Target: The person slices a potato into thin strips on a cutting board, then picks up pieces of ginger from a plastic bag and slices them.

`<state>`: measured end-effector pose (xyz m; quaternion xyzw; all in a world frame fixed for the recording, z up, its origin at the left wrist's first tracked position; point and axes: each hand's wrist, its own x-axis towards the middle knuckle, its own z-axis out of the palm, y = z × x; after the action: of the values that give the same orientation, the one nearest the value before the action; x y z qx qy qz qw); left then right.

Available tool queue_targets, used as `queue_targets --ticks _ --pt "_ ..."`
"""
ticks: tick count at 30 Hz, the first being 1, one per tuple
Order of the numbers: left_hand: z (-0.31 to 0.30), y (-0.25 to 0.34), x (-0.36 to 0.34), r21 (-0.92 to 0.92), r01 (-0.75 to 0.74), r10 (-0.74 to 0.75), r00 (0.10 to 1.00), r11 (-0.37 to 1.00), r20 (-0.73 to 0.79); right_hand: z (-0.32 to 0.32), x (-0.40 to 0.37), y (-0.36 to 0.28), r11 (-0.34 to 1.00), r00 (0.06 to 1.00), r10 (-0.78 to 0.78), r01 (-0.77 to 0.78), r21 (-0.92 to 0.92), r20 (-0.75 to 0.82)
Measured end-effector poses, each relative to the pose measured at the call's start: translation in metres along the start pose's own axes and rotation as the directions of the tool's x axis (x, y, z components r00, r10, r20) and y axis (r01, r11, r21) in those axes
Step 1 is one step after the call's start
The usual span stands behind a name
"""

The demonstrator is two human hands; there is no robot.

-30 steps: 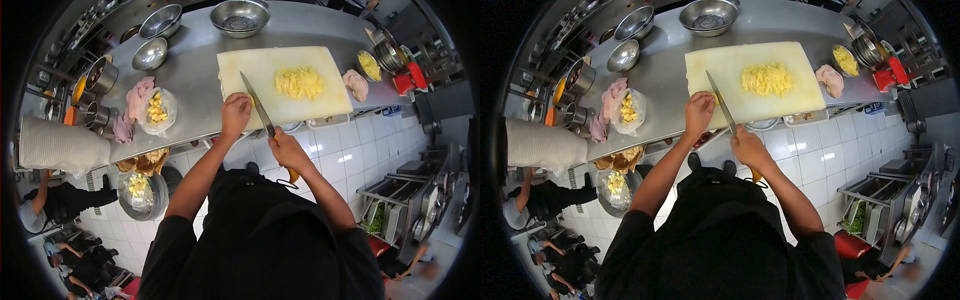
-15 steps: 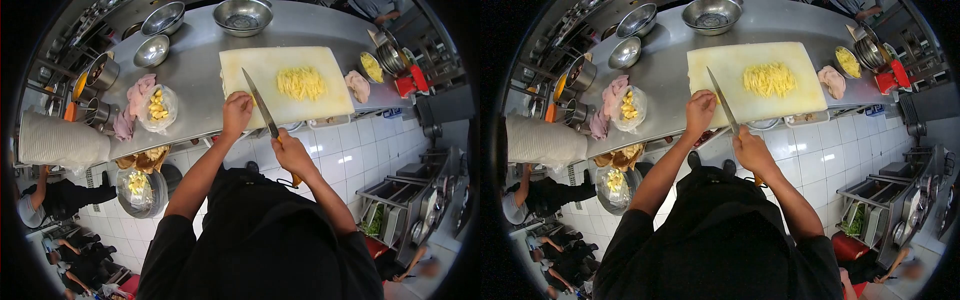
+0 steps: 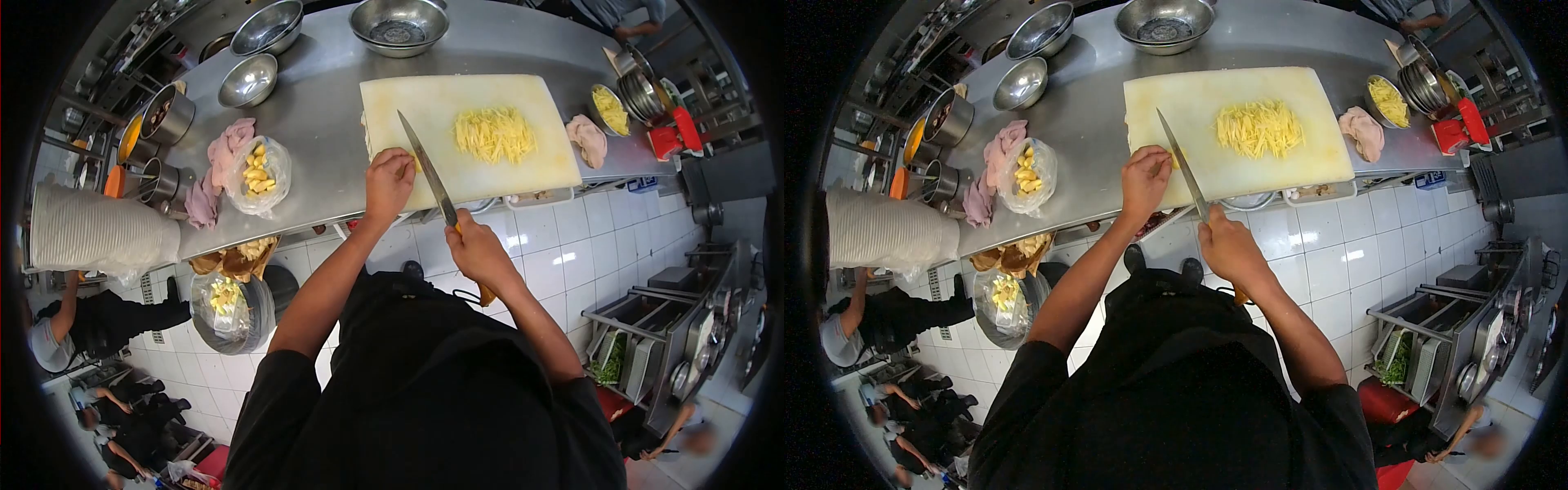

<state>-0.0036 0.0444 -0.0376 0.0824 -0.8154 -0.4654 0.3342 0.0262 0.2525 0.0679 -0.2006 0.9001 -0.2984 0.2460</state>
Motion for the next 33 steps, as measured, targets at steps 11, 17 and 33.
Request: queue_targets --ticks 11,17,33 --pt "0.001 0.001 0.001 -0.006 0.034 -0.034 0.999 0.999 0.009 0.01 0.019 0.004 0.997 0.998 0.039 -0.042 0.057 0.054" --pt "0.001 -0.001 0.0 -0.008 0.023 -0.023 1.0 1.0 -0.011 0.003 0.008 0.002 0.999 0.999 -0.012 0.013 0.03 -0.036" --pt "0.0 0.001 0.0 -0.026 0.006 -0.006 1.0 1.0 -0.005 0.002 0.004 -0.001 1.0 1.0 -0.021 0.02 -0.02 -0.016"
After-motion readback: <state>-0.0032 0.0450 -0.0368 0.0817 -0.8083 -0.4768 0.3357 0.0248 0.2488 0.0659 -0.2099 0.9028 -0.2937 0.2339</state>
